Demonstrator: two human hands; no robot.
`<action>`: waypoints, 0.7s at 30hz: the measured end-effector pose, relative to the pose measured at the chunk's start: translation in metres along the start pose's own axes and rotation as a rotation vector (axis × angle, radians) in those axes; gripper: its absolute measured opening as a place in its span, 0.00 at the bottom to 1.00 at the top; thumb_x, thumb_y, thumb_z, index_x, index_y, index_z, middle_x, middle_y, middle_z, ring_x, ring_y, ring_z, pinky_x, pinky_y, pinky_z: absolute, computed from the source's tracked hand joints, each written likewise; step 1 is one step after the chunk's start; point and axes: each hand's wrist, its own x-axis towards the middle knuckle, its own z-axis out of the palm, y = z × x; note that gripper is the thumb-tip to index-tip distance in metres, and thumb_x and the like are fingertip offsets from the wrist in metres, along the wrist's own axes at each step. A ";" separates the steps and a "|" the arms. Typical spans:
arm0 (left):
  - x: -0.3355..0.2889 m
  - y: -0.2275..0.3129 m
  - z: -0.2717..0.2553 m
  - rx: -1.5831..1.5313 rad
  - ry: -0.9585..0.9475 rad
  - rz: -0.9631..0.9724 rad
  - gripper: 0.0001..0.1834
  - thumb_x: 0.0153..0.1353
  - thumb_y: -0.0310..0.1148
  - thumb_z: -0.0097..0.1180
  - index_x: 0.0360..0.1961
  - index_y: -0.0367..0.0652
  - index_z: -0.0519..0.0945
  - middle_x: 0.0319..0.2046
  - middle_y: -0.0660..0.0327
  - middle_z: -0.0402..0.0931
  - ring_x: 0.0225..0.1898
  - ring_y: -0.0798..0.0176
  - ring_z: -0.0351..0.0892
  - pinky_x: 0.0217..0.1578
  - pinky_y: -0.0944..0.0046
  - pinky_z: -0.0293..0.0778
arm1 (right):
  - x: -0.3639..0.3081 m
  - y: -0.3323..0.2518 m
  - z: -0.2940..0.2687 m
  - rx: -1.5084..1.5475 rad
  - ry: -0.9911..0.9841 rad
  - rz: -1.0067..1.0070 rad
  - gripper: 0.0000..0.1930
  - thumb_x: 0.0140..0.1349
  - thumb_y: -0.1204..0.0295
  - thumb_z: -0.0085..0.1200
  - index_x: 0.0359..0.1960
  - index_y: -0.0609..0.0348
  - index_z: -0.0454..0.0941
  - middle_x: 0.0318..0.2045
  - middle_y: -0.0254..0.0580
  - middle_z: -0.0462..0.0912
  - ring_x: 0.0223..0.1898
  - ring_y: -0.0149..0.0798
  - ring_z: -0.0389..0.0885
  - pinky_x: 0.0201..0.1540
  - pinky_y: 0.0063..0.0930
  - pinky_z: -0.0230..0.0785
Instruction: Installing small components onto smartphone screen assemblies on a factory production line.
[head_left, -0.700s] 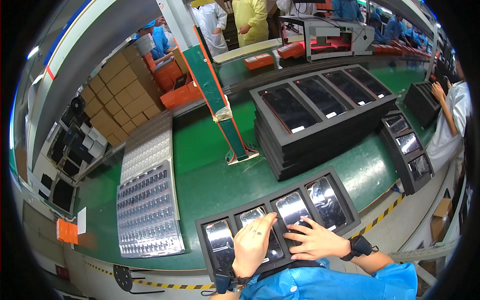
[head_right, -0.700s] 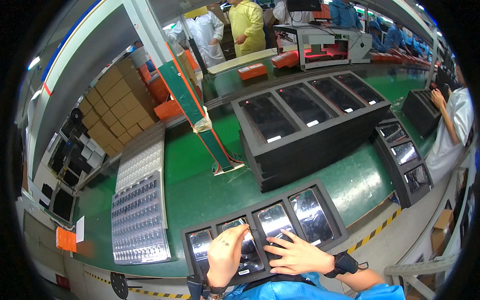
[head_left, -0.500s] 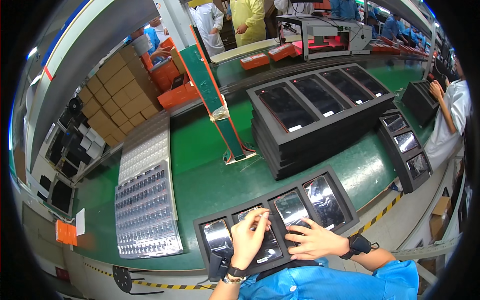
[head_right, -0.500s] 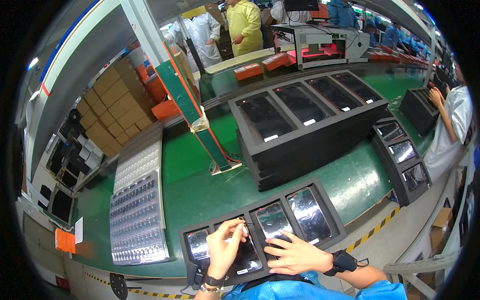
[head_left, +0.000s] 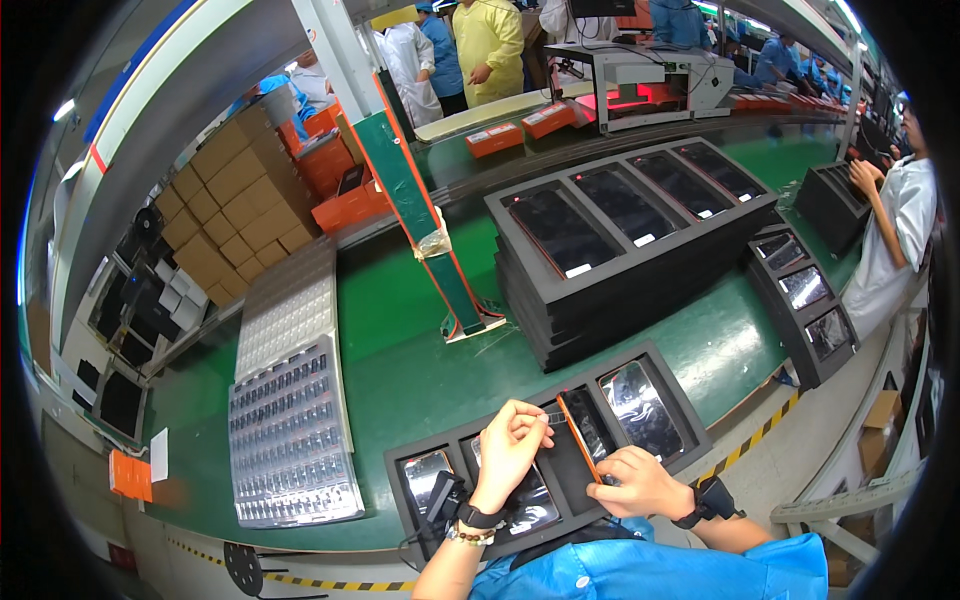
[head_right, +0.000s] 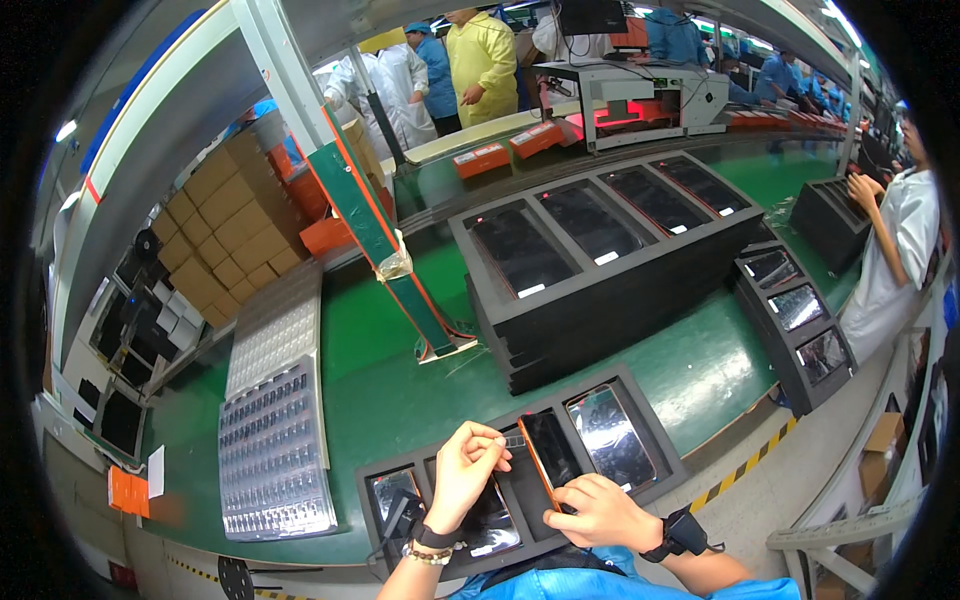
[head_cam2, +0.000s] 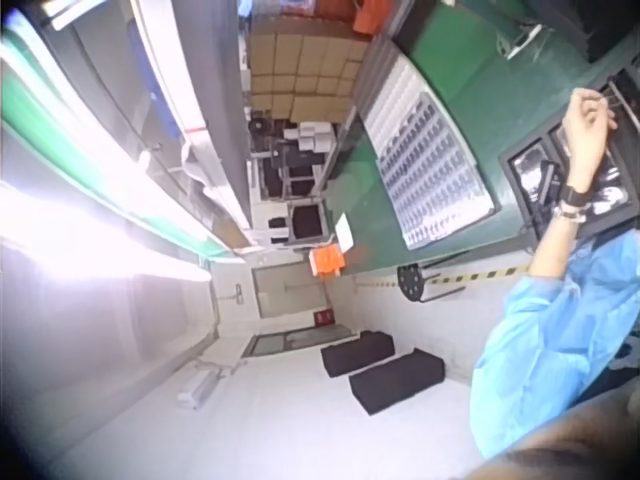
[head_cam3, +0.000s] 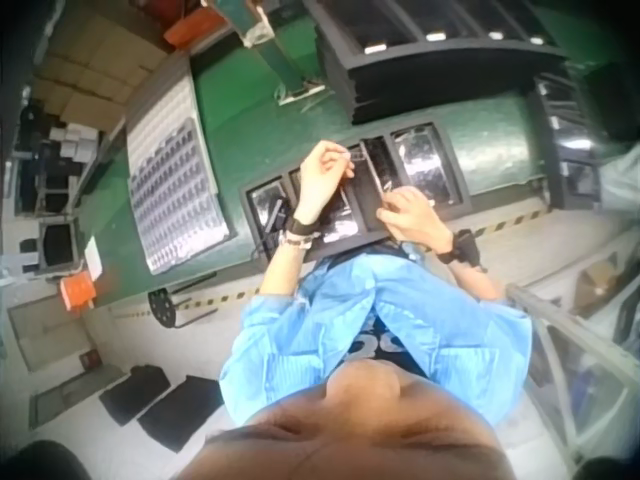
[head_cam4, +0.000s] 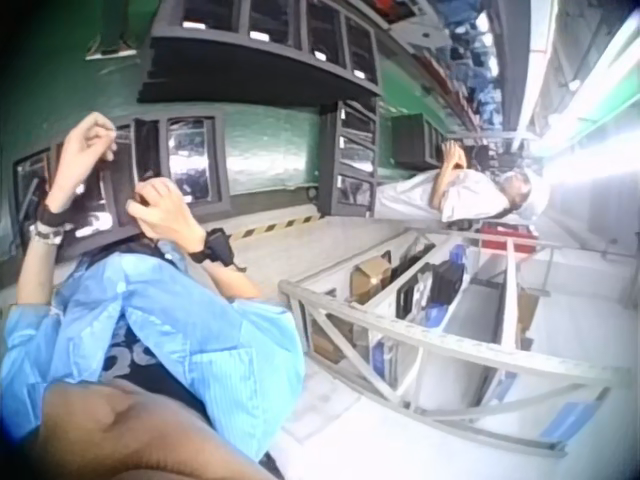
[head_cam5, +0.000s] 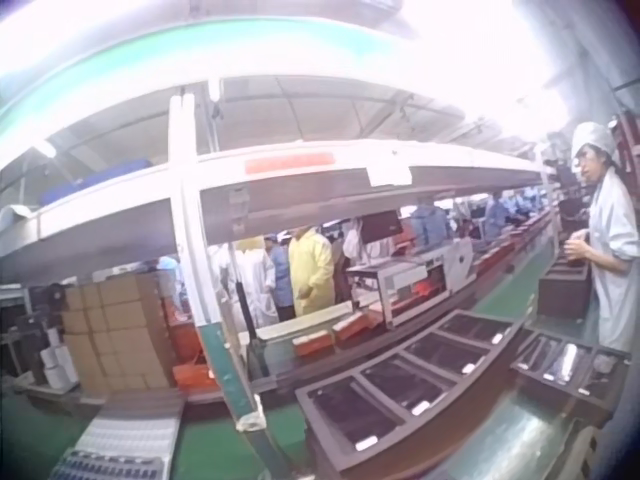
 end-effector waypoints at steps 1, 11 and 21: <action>0.001 0.003 0.004 0.009 0.021 0.002 0.05 0.68 0.25 0.59 0.41 0.34 0.77 0.29 0.58 0.84 0.29 0.71 0.84 0.32 0.72 0.78 | 0.001 -0.001 -0.001 -0.004 0.003 0.001 0.09 0.50 0.70 0.65 0.33 0.42 0.81 0.38 0.32 0.77 0.41 0.37 0.78 0.44 0.32 0.73; 0.009 -0.004 0.006 0.072 0.083 0.036 0.03 0.66 0.20 0.58 0.38 0.32 0.77 0.27 0.56 0.84 0.27 0.68 0.84 0.29 0.71 0.80 | 0.003 -0.002 -0.004 -0.005 -0.019 -0.017 0.10 0.51 0.70 0.64 0.36 0.43 0.81 0.31 0.29 0.74 0.33 0.34 0.76 0.36 0.28 0.71; 0.019 0.000 0.025 0.195 0.029 -0.024 0.06 0.66 0.24 0.60 0.39 0.33 0.78 0.28 0.57 0.84 0.27 0.68 0.85 0.31 0.71 0.81 | -0.001 -0.004 0.000 -0.021 0.009 -0.032 0.09 0.50 0.70 0.64 0.34 0.42 0.81 0.26 0.28 0.69 0.27 0.32 0.74 0.30 0.26 0.68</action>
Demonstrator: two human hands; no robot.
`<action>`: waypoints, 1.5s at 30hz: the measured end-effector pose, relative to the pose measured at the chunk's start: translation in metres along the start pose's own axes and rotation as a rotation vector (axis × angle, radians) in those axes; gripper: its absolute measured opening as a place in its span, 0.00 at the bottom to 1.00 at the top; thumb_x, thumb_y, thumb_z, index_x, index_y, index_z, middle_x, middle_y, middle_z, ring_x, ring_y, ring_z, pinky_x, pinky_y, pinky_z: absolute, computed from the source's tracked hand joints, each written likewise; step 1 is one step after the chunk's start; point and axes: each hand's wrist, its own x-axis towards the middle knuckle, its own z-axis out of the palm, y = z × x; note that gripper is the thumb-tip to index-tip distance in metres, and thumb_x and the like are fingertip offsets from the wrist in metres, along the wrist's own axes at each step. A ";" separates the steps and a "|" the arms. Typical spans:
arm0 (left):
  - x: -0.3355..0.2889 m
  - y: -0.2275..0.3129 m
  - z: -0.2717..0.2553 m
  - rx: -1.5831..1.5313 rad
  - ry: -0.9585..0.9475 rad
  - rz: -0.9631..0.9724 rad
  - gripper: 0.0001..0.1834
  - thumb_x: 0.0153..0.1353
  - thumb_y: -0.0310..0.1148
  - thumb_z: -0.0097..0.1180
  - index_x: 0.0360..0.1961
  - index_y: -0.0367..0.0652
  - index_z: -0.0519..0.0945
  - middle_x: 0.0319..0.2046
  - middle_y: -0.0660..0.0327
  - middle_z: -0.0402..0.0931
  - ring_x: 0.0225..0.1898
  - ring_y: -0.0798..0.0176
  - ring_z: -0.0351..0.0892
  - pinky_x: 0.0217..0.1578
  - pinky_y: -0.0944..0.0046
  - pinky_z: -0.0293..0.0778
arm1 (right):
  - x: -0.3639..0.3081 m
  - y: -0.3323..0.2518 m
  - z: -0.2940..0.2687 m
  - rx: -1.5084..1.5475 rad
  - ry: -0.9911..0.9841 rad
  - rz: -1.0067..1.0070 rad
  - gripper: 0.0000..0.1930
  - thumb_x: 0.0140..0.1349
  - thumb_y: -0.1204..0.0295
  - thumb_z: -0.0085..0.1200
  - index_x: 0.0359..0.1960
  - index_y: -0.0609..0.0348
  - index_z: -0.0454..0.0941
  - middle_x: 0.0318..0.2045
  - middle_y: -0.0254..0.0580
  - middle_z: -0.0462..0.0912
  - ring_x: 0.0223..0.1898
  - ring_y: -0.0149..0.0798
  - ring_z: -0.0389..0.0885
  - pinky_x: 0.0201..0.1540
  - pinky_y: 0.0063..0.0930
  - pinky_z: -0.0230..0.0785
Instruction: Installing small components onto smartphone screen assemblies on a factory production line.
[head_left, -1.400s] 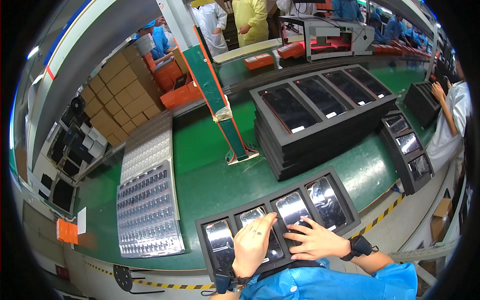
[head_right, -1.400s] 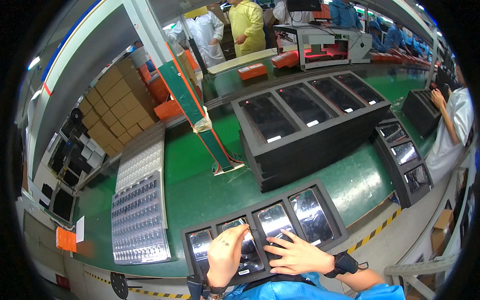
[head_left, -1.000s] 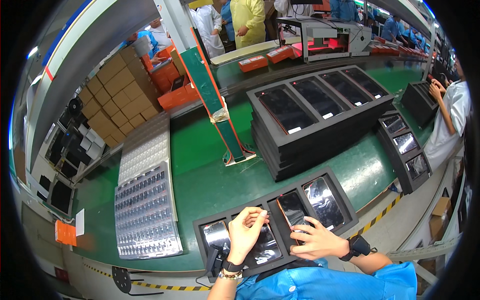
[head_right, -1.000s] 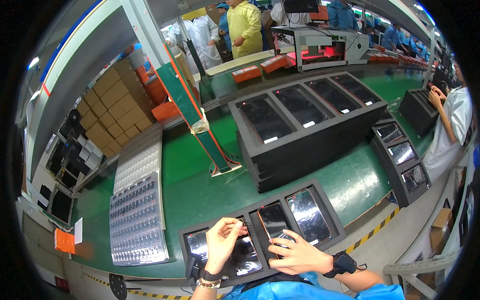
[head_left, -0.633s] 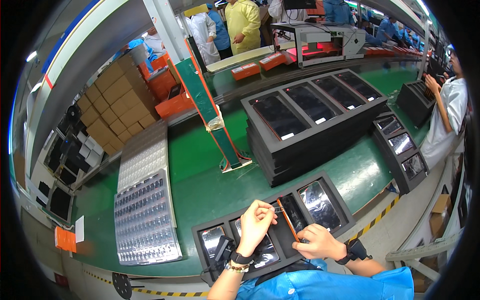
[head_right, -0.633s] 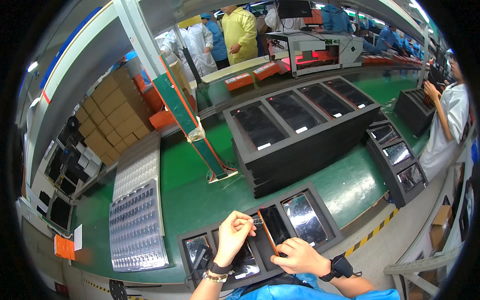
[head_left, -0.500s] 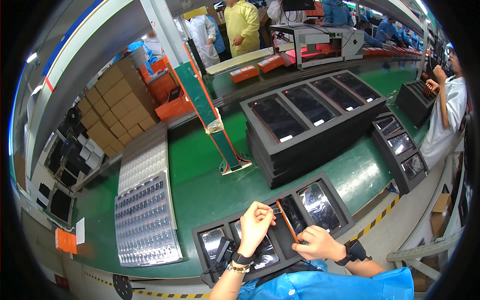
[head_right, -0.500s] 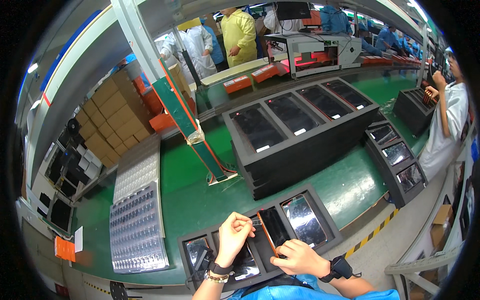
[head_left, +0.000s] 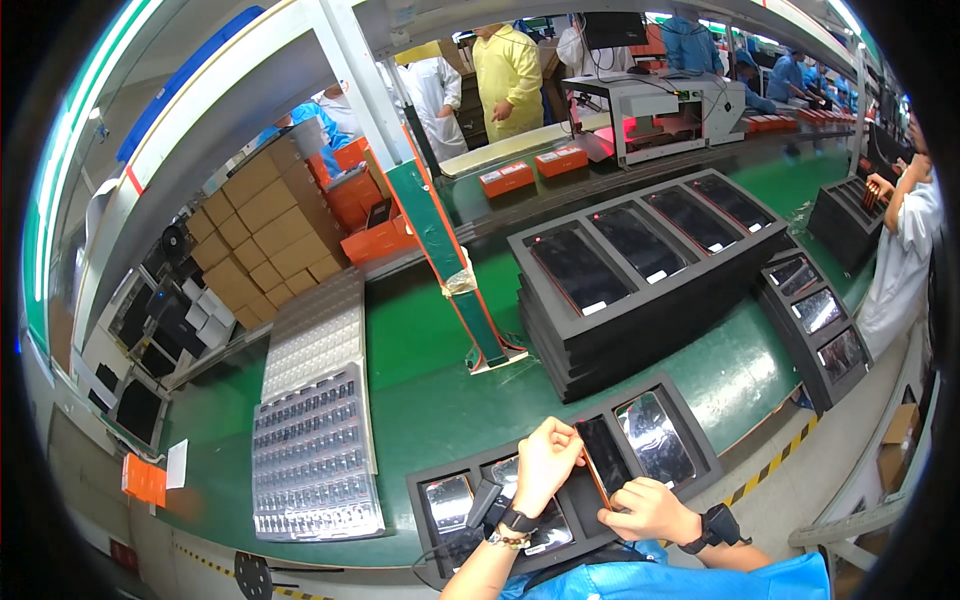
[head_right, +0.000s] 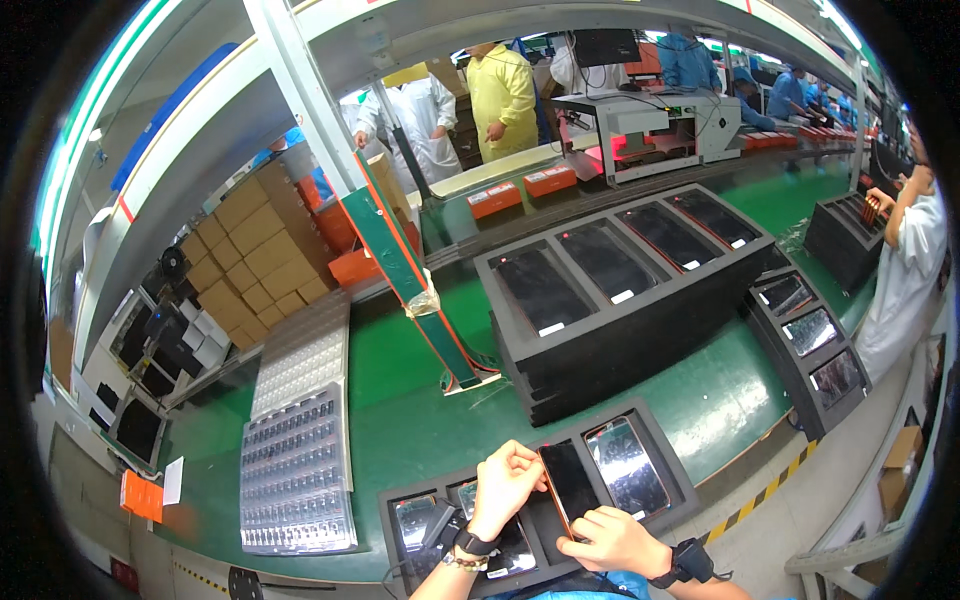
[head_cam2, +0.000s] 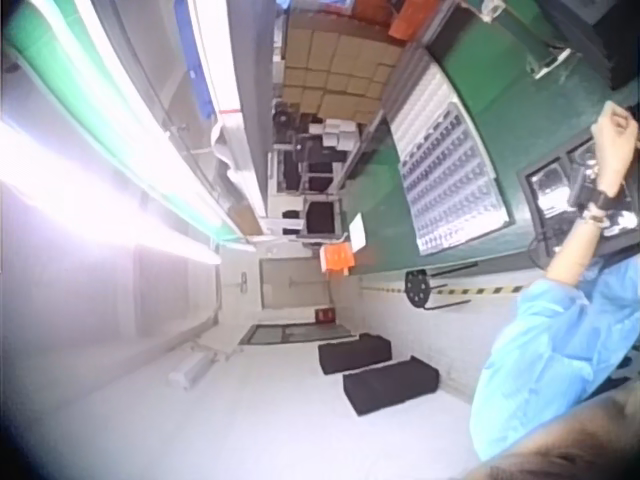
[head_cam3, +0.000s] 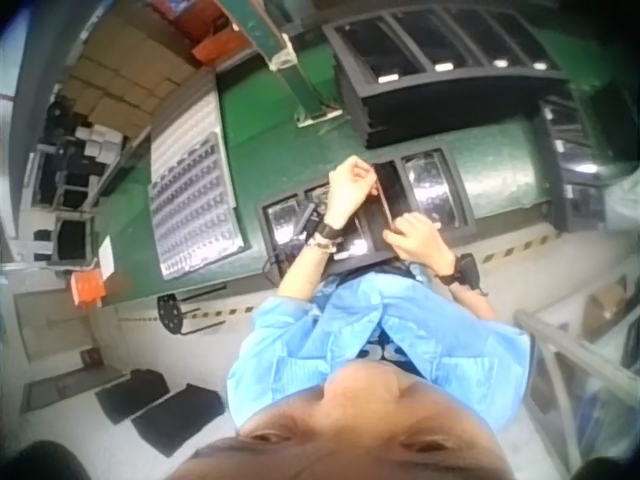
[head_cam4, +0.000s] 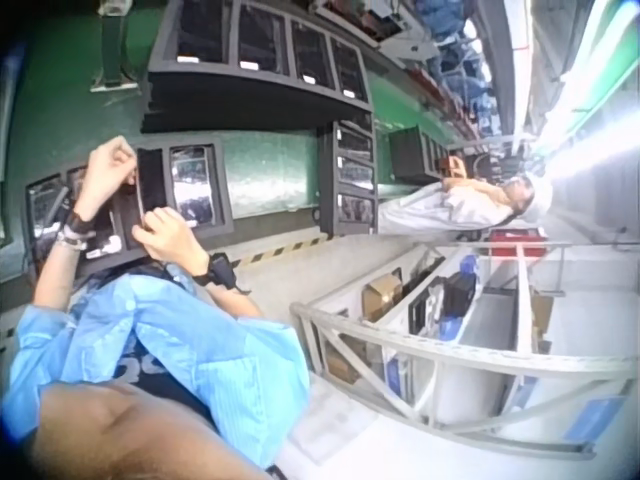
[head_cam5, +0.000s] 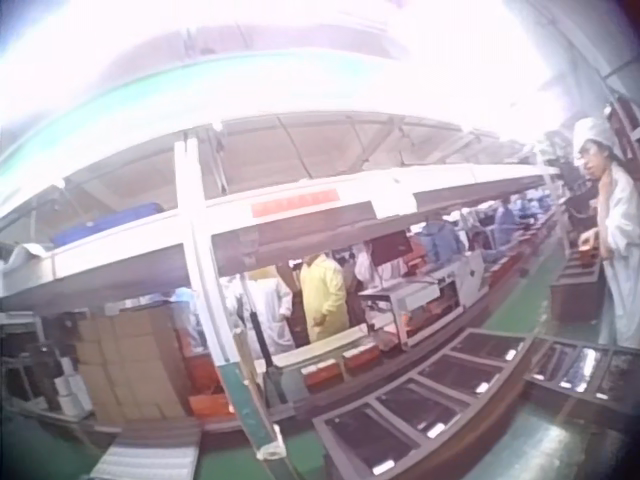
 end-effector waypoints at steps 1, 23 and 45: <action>0.003 -0.005 -0.001 0.000 0.004 0.004 0.06 0.66 0.24 0.60 0.39 0.33 0.78 0.28 0.57 0.84 0.27 0.68 0.85 0.31 0.71 0.81 | 0.000 0.000 -0.001 0.004 0.022 0.028 0.08 0.50 0.71 0.64 0.33 0.42 0.81 0.25 0.28 0.68 0.26 0.32 0.73 0.29 0.26 0.67; -0.012 -0.027 -0.008 -0.324 -0.019 -0.058 0.16 0.71 0.33 0.60 0.56 0.42 0.74 0.24 0.68 0.77 0.24 0.77 0.74 0.28 0.76 0.71 | 0.022 -0.010 0.000 0.175 -0.243 0.130 0.12 0.61 0.59 0.62 0.31 0.53 0.77 0.29 0.38 0.72 0.27 0.41 0.79 0.31 0.35 0.73; -0.075 -0.028 -0.279 0.613 0.828 0.172 0.06 0.66 0.29 0.60 0.43 0.43 0.82 0.25 0.62 0.81 0.25 0.69 0.79 0.27 0.66 0.74 | 0.013 0.044 -0.026 -0.015 -0.150 0.716 0.26 0.44 0.80 0.59 0.50 0.51 0.77 0.72 0.54 0.58 0.74 0.62 0.53 0.74 0.55 0.45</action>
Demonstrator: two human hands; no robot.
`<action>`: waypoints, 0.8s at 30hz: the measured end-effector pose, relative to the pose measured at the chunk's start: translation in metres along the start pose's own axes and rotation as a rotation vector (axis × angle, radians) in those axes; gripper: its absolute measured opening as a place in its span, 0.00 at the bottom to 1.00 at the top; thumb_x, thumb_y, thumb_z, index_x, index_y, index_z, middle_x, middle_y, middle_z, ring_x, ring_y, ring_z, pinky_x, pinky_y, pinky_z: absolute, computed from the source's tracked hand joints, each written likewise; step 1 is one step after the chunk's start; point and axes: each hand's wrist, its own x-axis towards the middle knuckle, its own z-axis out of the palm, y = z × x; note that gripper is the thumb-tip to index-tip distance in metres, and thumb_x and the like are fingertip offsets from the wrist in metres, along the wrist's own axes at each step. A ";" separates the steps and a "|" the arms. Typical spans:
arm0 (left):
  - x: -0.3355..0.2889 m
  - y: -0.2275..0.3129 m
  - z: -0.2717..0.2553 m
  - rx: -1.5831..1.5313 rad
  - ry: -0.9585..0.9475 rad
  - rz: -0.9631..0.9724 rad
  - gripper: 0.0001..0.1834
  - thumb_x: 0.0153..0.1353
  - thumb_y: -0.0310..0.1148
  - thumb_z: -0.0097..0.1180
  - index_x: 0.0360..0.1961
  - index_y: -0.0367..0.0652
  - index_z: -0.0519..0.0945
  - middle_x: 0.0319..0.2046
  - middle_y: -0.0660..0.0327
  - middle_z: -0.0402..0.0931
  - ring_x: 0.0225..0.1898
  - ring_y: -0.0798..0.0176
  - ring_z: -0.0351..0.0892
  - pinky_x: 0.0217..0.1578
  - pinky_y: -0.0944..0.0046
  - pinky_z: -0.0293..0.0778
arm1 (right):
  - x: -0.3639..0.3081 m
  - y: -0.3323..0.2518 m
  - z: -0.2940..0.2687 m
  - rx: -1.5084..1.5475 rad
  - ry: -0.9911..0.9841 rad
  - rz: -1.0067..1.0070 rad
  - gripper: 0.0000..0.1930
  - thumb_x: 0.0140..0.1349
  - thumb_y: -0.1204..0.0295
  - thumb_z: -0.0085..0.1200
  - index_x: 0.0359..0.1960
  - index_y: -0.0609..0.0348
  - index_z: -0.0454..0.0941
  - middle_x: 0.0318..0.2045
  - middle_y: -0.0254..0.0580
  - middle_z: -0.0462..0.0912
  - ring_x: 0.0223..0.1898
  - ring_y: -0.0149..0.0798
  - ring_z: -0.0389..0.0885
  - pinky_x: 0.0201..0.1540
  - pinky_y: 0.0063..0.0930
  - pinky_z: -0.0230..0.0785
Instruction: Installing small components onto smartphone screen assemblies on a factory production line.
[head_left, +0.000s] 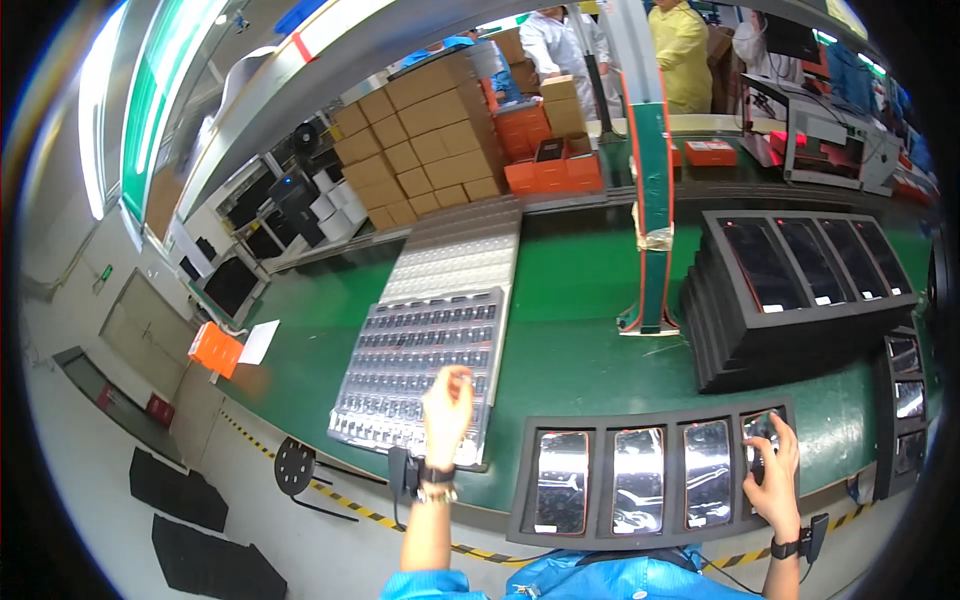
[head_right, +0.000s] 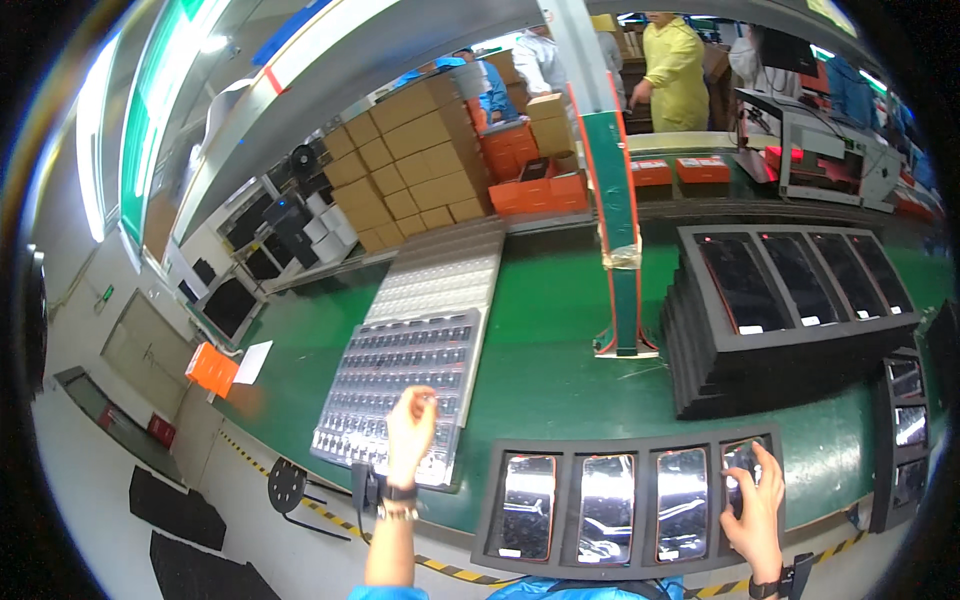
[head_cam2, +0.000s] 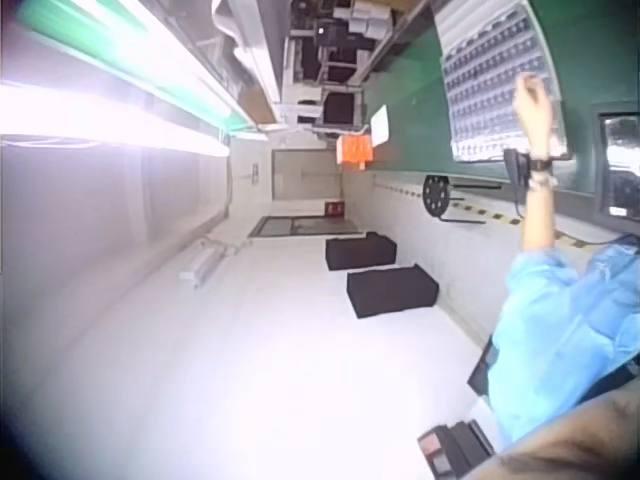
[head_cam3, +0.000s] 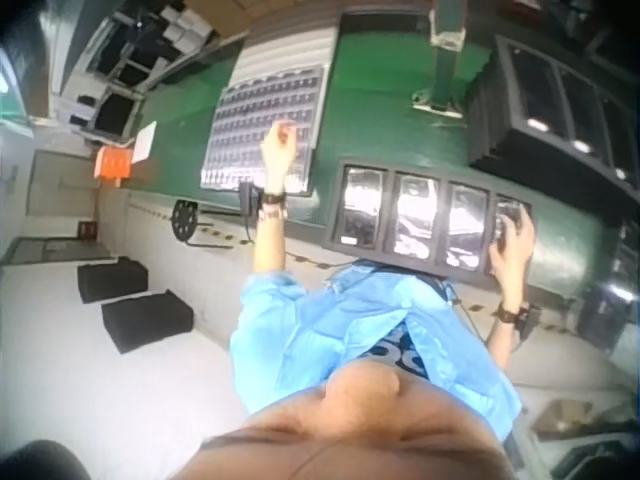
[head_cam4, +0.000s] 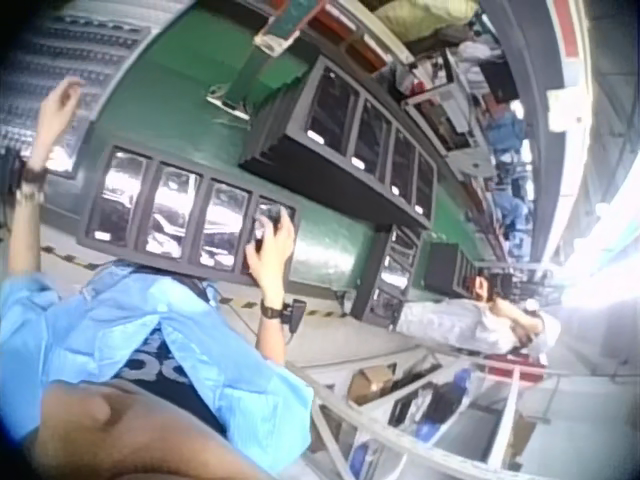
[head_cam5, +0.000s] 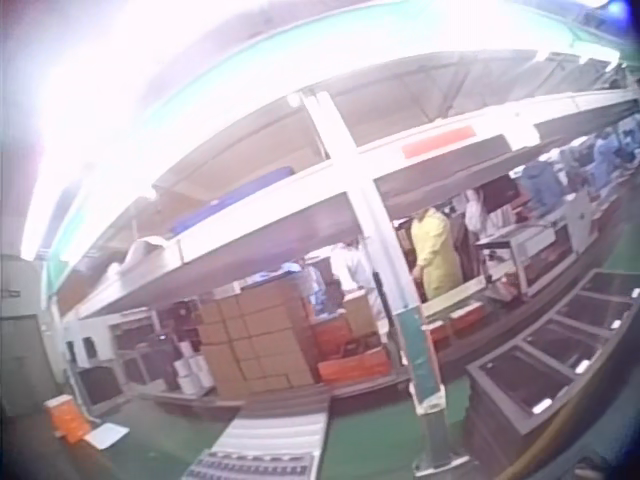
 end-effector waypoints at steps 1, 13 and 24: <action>0.022 -0.031 -0.007 0.131 0.077 0.037 0.06 0.64 0.28 0.61 0.41 0.42 0.83 0.26 0.59 0.82 0.26 0.64 0.81 0.29 0.62 0.75 | 0.000 0.004 0.005 -0.027 0.018 -0.009 0.25 0.43 0.82 0.57 0.48 0.54 0.77 0.71 0.54 0.59 0.73 0.63 0.53 0.73 0.55 0.45; 0.149 -0.181 0.012 0.494 0.018 -0.052 0.16 0.50 0.40 0.75 0.31 0.40 0.83 0.31 0.51 0.83 0.37 0.47 0.84 0.41 0.52 0.79 | -0.036 0.015 0.024 -0.115 0.165 0.126 0.30 0.46 0.77 0.64 0.56 0.57 0.74 0.71 0.51 0.63 0.75 0.60 0.54 0.74 0.54 0.46; 0.172 -0.207 0.030 0.562 -0.046 -0.259 0.16 0.47 0.39 0.74 0.29 0.38 0.84 0.33 0.45 0.86 0.41 0.43 0.87 0.47 0.51 0.80 | -0.031 0.006 0.022 -0.012 0.238 0.069 0.22 0.52 0.79 0.58 0.52 0.61 0.76 0.58 0.53 0.78 0.68 0.59 0.68 0.75 0.59 0.46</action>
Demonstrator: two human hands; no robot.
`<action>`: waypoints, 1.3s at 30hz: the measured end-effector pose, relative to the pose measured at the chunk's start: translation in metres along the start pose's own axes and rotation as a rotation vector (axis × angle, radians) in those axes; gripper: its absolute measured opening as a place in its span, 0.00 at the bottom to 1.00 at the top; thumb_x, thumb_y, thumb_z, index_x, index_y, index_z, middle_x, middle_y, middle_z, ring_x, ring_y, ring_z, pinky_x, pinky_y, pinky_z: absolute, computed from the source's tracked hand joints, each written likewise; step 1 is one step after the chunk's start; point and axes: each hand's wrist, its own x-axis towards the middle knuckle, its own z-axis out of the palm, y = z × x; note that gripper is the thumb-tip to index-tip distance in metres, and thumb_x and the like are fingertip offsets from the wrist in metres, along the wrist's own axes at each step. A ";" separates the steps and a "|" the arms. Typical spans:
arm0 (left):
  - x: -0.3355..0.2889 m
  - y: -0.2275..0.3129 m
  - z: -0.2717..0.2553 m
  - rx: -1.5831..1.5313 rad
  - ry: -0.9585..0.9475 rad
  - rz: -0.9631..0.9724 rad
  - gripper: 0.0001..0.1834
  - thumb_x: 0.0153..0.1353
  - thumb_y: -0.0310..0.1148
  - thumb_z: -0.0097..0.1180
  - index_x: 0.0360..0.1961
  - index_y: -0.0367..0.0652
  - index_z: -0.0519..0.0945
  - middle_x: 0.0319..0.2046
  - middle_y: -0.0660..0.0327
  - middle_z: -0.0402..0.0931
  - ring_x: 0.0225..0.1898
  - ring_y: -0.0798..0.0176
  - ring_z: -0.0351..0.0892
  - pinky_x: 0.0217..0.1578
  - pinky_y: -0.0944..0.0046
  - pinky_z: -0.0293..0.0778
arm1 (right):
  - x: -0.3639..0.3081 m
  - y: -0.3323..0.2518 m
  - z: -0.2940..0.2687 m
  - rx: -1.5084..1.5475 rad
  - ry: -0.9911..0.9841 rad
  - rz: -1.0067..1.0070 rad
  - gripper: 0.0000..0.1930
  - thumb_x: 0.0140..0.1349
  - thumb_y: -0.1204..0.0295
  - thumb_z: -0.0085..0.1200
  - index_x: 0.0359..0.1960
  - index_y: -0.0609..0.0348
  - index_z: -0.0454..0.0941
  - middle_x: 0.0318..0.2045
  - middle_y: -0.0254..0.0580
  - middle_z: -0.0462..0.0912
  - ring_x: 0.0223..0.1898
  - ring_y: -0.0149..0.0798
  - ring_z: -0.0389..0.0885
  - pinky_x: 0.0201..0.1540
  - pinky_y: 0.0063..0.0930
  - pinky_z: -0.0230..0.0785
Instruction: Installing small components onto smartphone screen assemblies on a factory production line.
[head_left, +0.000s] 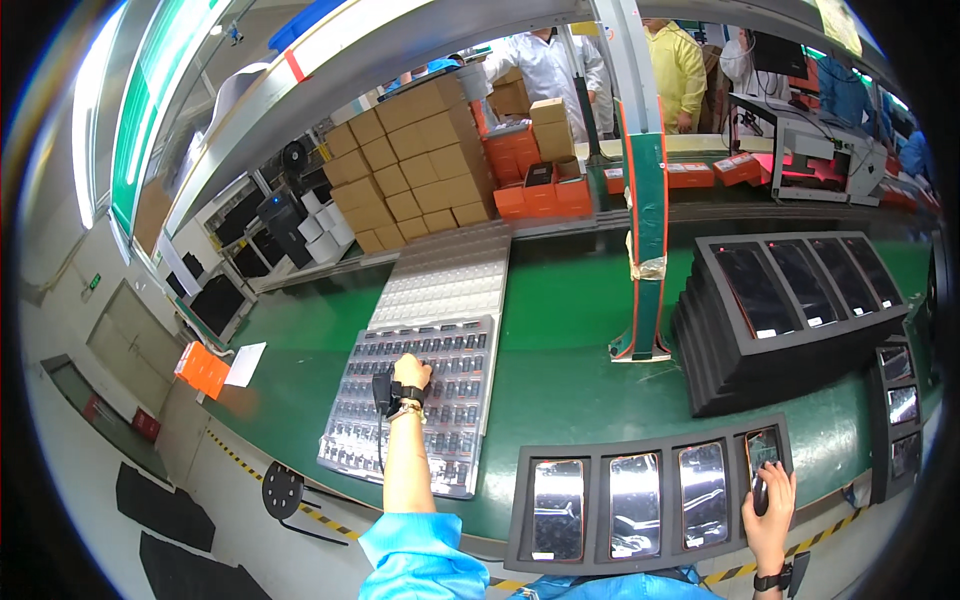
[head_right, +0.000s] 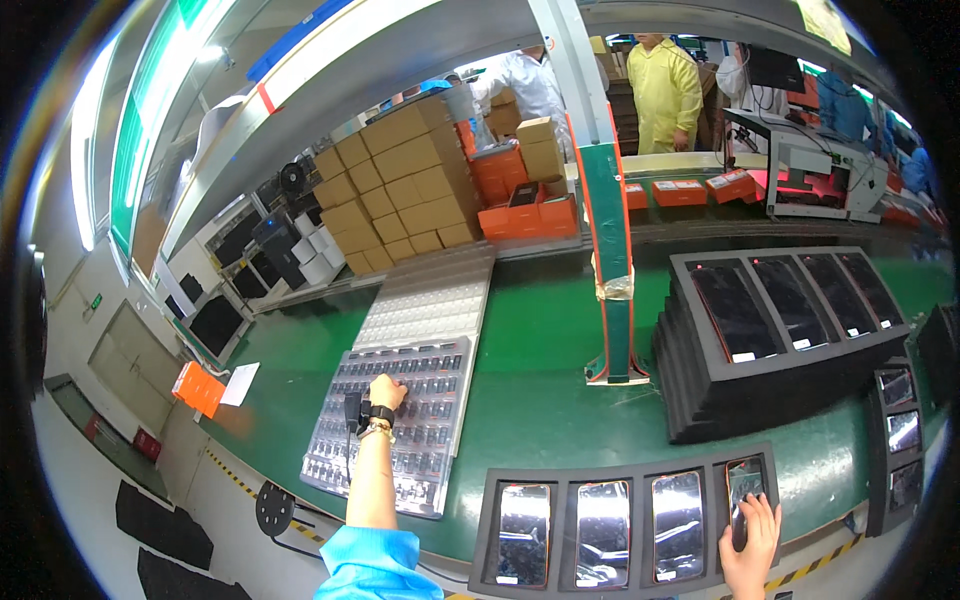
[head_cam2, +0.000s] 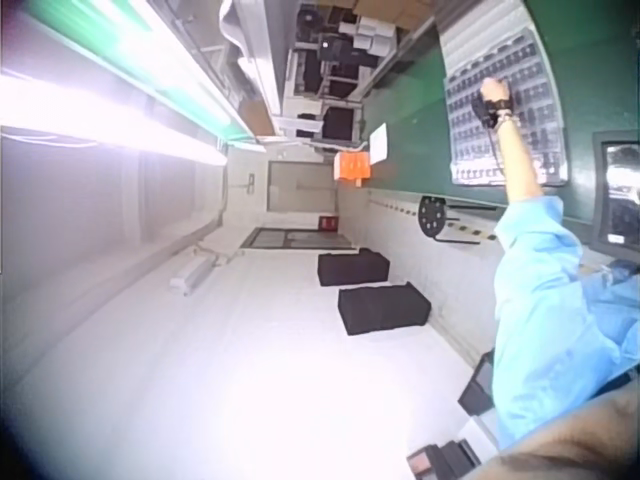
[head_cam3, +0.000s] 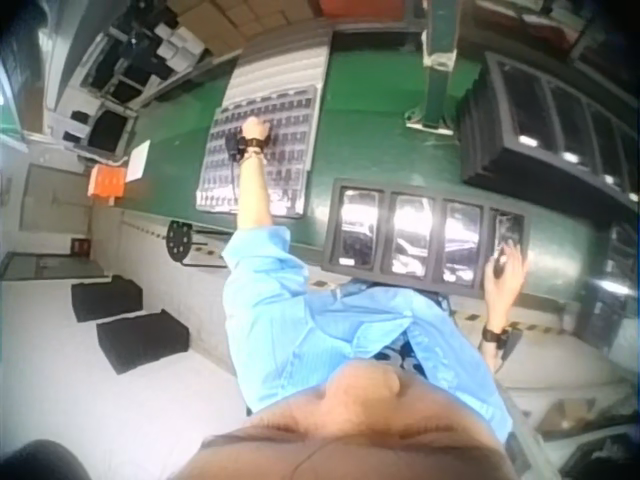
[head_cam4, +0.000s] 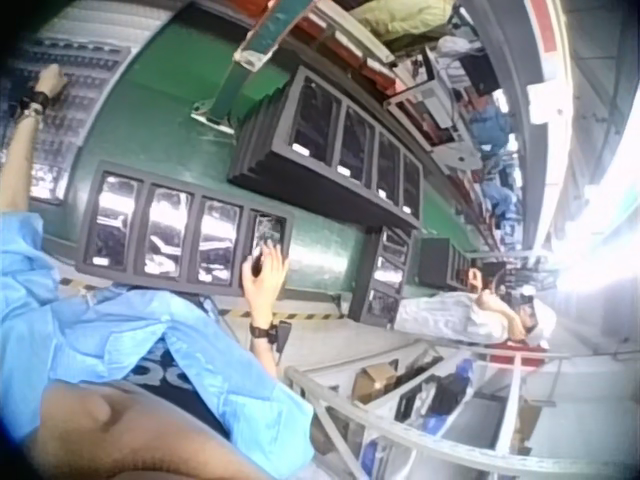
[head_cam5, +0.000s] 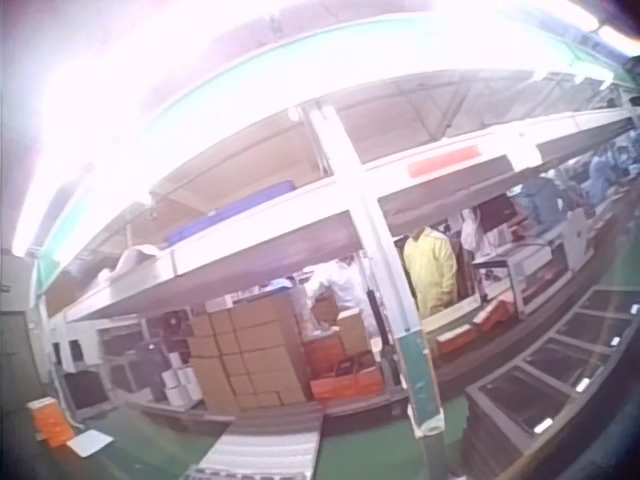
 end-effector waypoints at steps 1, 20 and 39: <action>-0.002 0.003 -0.001 0.031 0.023 0.006 0.15 0.48 0.38 0.73 0.30 0.39 0.84 0.34 0.45 0.86 0.41 0.43 0.87 0.47 0.51 0.81 | -0.002 0.002 0.001 -0.002 0.004 0.006 0.22 0.52 0.79 0.58 0.52 0.61 0.76 0.58 0.53 0.78 0.68 0.59 0.68 0.75 0.59 0.46; -0.319 0.327 -0.141 -0.818 -0.357 0.943 0.06 0.60 0.24 0.67 0.37 0.36 0.85 0.29 0.60 0.83 0.29 0.70 0.83 0.33 0.71 0.79 | 0.000 0.016 -0.009 0.173 0.433 0.033 0.13 0.60 0.81 0.61 0.48 0.65 0.81 0.42 0.53 0.88 0.40 0.53 0.89 0.44 0.37 0.80; -0.413 0.427 -0.009 -1.205 -1.003 0.319 0.19 0.72 0.38 0.58 0.25 0.40 0.73 0.14 0.60 0.78 0.13 0.72 0.75 0.15 0.70 0.68 | -0.001 0.013 -0.017 0.074 0.381 -0.086 0.13 0.56 0.80 0.63 0.43 0.54 0.87 0.44 0.43 0.87 0.43 0.45 0.88 0.44 0.33 0.82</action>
